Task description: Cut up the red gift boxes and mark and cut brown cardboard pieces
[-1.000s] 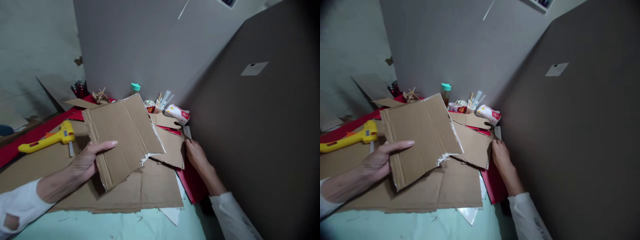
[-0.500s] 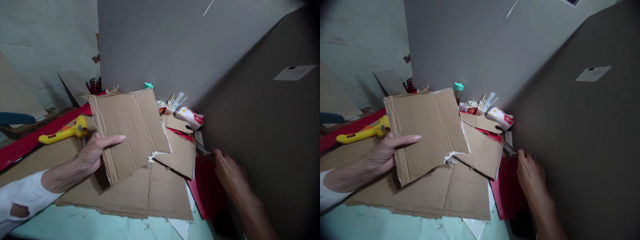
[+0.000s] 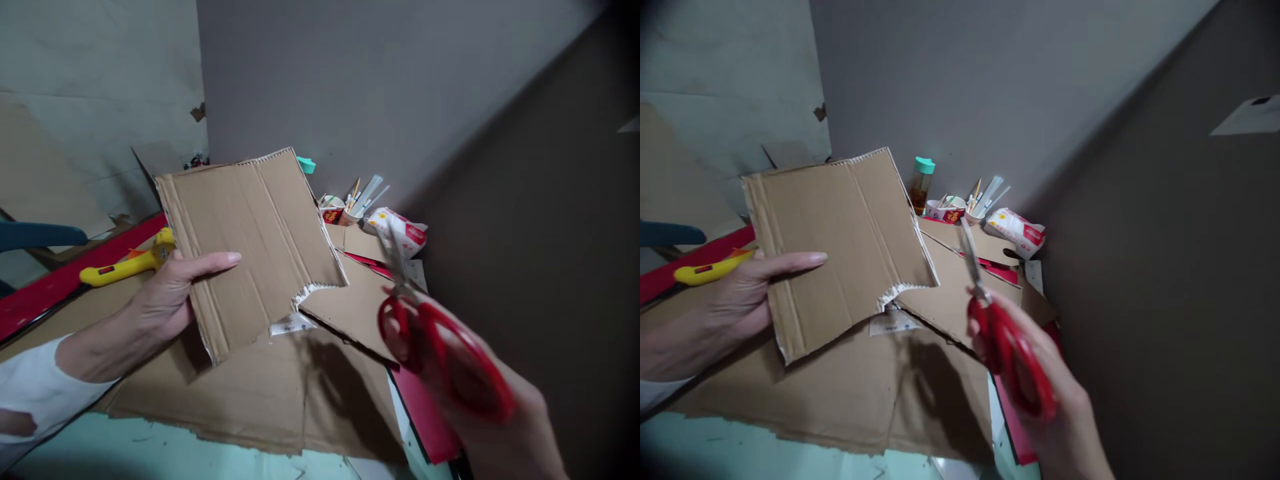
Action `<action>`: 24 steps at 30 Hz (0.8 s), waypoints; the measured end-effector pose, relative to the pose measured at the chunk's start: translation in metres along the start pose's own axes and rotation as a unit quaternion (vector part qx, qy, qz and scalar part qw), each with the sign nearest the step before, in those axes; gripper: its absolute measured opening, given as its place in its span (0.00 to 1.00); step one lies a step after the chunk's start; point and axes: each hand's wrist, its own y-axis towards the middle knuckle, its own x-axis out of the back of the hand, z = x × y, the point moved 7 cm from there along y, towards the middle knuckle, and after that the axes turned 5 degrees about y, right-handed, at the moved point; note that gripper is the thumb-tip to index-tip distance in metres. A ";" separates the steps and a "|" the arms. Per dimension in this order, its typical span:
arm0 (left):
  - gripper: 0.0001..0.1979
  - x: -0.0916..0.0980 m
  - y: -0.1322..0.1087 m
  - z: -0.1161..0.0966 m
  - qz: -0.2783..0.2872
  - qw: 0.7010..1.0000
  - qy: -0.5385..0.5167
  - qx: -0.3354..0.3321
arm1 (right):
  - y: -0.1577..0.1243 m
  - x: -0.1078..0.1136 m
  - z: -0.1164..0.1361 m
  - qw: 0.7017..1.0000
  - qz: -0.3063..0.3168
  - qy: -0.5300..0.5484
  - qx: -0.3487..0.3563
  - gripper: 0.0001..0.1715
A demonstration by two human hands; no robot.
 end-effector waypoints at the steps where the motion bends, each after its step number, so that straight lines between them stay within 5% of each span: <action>1: 0.38 0.000 0.000 -0.001 -0.004 1.000 0.004 0.002 | -0.001 -0.010 0.001 0.999 0.013 0.032 -0.001 0.34; 5: 0.34 0.000 0.001 -0.001 -0.020 0.999 0.024 0.026 | -0.005 -0.045 0.007 0.975 0.132 0.170 -0.060 0.30; 8: 0.32 0.003 0.003 -0.003 -0.050 0.998 0.027 0.016 | -0.014 -0.065 0.008 0.924 0.238 0.259 -0.152 0.40; 12: 0.27 0.004 0.003 -0.006 -0.080 0.996 0.022 -0.010 | -0.019 -0.077 0.004 0.907 0.282 0.241 -0.201 0.44; 18: 0.23 -0.001 -0.003 -0.001 -0.097 0.995 -0.002 0.037 | -0.014 -0.074 0.019 0.941 0.295 0.132 -0.100 0.32; 24: 0.22 -0.001 -0.012 -0.001 -0.135 0.990 0.000 0.046 | -0.013 -0.074 0.021 0.957 0.280 0.069 -0.017 0.31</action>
